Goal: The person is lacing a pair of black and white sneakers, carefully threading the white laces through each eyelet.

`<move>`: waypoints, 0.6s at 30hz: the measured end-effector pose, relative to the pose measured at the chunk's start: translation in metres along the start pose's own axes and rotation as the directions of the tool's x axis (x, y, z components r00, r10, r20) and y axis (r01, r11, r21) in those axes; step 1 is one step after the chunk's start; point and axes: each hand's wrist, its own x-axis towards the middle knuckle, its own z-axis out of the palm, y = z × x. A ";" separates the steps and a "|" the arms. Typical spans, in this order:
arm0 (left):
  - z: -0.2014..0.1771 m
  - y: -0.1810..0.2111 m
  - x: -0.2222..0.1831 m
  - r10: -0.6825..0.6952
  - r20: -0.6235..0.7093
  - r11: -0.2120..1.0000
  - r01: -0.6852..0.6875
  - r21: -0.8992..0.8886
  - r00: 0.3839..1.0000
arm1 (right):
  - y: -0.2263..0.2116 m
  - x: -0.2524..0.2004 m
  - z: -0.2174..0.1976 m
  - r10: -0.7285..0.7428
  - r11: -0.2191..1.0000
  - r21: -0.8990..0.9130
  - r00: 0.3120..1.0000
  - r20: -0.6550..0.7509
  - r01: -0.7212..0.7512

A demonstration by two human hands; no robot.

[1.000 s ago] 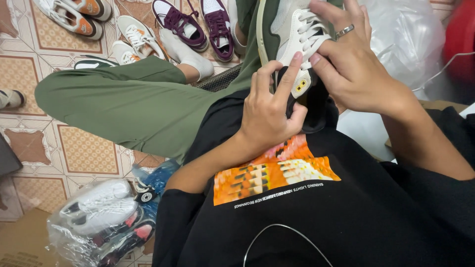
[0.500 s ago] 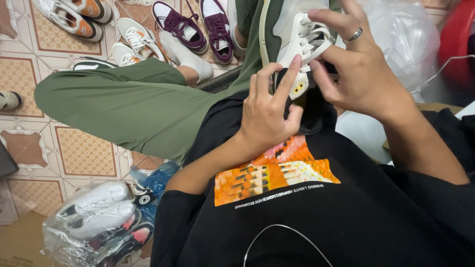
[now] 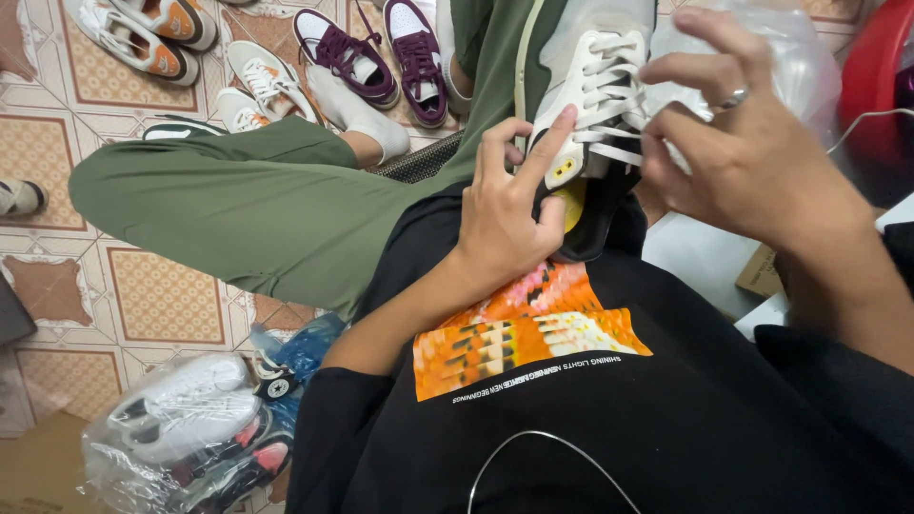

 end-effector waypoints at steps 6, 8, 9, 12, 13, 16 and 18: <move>-0.001 0.000 0.001 0.003 0.032 1.000 -0.002 -0.023 0.999 | 0.016 -0.023 -0.016 0.028 0.984 -0.178 1.000 0.009 -0.026; 0.000 -0.001 0.002 -0.035 0.030 0.999 0.037 -0.038 0.999 | 0.018 -0.029 -0.018 0.047 0.992 -0.119 0.999 0.027 -0.044; 0.000 -0.002 0.003 -0.034 0.032 0.999 0.036 -0.037 0.999 | 0.020 -0.033 -0.018 0.049 0.992 -0.118 0.998 0.025 -0.046; 0.000 -0.005 0.004 -0.058 0.006 0.998 0.058 -0.027 0.998 | 0.029 -0.048 -0.016 0.103 0.994 0.042 0.995 0.004 -0.103; 0.001 -0.007 0.004 -0.067 0.004 0.997 0.067 -0.034 0.998 | 0.035 -0.056 -0.016 0.113 0.988 0.102 0.993 0.017 -0.114; 0.000 -0.011 0.006 -0.080 0.008 0.994 0.081 -0.077 0.997 | 0.137 -0.204 0.097 0.391 0.912 0.112 0.919 0.055 -0.395; -0.002 -0.013 0.006 -0.089 0.013 0.989 0.090 -0.114 0.996 | 0.183 -0.366 0.173 0.629 0.773 0.063 0.775 0.059 -0.632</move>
